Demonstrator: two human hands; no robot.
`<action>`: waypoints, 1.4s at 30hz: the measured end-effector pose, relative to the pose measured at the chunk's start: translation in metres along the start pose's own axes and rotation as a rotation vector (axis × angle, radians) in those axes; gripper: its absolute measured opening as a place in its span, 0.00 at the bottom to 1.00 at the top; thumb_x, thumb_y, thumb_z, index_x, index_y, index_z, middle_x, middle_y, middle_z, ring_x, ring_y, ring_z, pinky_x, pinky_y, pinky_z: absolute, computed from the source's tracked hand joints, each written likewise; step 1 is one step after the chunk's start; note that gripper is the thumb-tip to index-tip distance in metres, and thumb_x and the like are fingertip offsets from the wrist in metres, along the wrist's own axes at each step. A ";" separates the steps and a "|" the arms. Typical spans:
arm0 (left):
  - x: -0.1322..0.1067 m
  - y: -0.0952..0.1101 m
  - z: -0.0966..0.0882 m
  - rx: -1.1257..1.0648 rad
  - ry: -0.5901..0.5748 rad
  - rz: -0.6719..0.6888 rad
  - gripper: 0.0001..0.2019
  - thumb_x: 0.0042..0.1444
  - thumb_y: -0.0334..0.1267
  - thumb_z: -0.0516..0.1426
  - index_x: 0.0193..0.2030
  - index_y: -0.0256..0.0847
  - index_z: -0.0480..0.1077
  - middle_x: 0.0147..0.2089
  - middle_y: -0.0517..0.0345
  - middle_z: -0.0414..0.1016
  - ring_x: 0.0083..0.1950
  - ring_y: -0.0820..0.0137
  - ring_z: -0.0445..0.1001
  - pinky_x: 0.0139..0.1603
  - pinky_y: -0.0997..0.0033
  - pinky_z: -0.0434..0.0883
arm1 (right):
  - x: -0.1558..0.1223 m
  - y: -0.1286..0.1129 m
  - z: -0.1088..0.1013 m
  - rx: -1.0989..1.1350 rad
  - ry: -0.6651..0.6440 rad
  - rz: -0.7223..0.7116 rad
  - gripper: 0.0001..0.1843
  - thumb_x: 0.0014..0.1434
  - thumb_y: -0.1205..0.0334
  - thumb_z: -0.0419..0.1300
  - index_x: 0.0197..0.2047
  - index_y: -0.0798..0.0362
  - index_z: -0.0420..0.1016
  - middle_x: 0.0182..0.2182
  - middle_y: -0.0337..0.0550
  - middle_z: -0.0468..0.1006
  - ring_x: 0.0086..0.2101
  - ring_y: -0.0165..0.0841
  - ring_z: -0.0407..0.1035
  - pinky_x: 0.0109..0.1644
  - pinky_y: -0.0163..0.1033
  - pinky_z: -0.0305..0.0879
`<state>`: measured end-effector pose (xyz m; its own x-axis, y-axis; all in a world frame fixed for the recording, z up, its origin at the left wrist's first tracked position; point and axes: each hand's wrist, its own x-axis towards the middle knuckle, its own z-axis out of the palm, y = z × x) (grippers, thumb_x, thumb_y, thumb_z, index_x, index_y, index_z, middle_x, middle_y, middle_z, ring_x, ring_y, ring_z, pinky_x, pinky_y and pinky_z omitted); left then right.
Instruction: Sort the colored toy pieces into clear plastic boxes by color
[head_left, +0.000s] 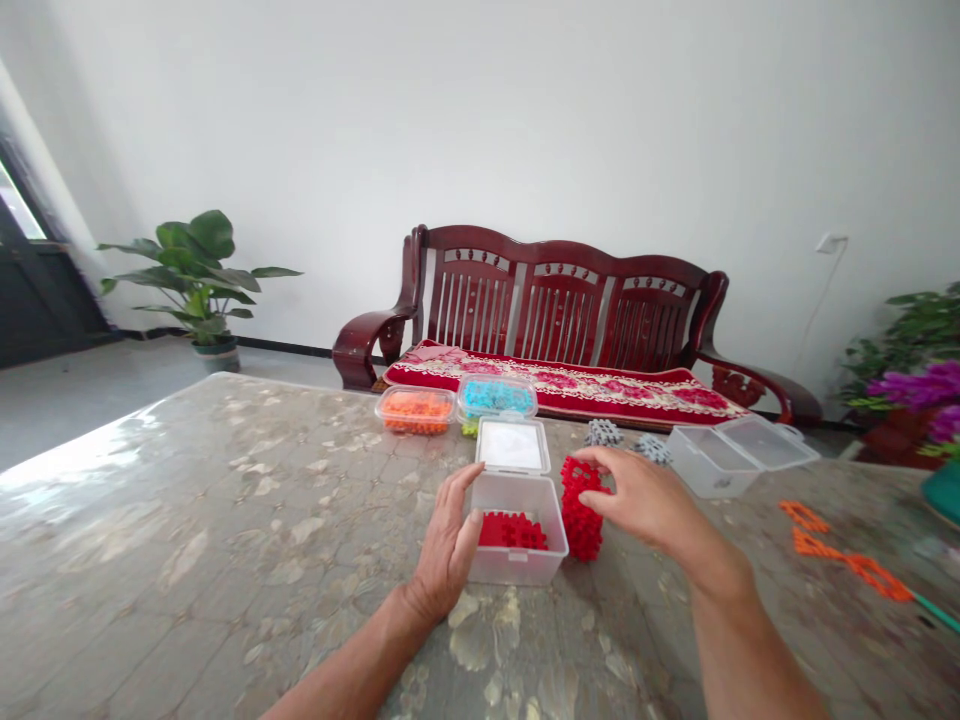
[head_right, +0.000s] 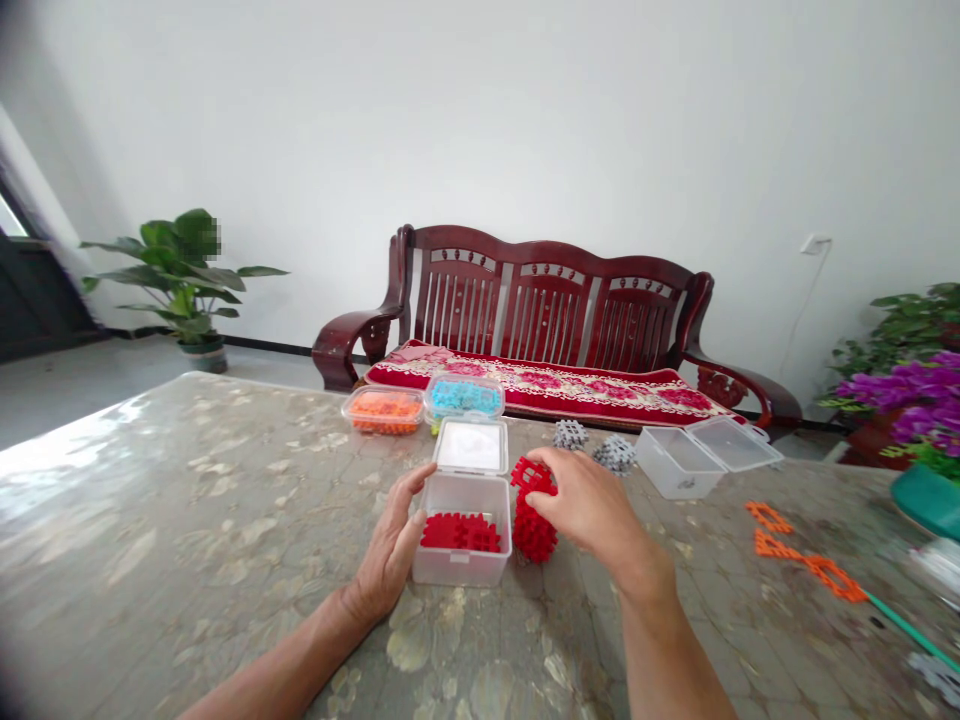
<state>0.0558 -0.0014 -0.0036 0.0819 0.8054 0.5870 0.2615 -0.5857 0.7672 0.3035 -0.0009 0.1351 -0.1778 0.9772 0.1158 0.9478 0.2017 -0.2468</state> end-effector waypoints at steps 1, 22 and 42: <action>0.000 -0.001 0.000 -0.003 0.000 0.002 0.23 0.69 0.45 0.46 0.67 0.44 0.57 0.65 0.47 0.62 0.67 0.56 0.61 0.68 0.49 0.57 | -0.001 -0.006 0.001 0.032 0.002 -0.060 0.24 0.53 0.62 0.61 0.55 0.45 0.75 0.52 0.44 0.79 0.50 0.41 0.72 0.54 0.44 0.64; 0.000 -0.001 0.003 -0.115 -0.021 -0.030 0.23 0.69 0.45 0.46 0.68 0.45 0.55 0.67 0.47 0.60 0.67 0.55 0.60 0.68 0.46 0.56 | 0.011 0.006 0.012 -0.013 0.007 -0.009 0.26 0.54 0.58 0.63 0.56 0.50 0.74 0.53 0.50 0.78 0.53 0.44 0.71 0.57 0.47 0.63; 0.001 -0.002 0.003 -0.118 -0.008 -0.019 0.23 0.69 0.46 0.46 0.68 0.45 0.57 0.65 0.47 0.62 0.65 0.55 0.62 0.67 0.46 0.58 | 0.000 -0.023 0.010 0.077 0.009 -0.213 0.27 0.53 0.62 0.61 0.57 0.47 0.73 0.52 0.45 0.78 0.50 0.40 0.71 0.55 0.44 0.64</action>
<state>0.0580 0.0008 -0.0058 0.0856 0.8167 0.5706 0.1482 -0.5768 0.8033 0.2795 -0.0050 0.1312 -0.3689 0.9116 0.1812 0.8661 0.4080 -0.2889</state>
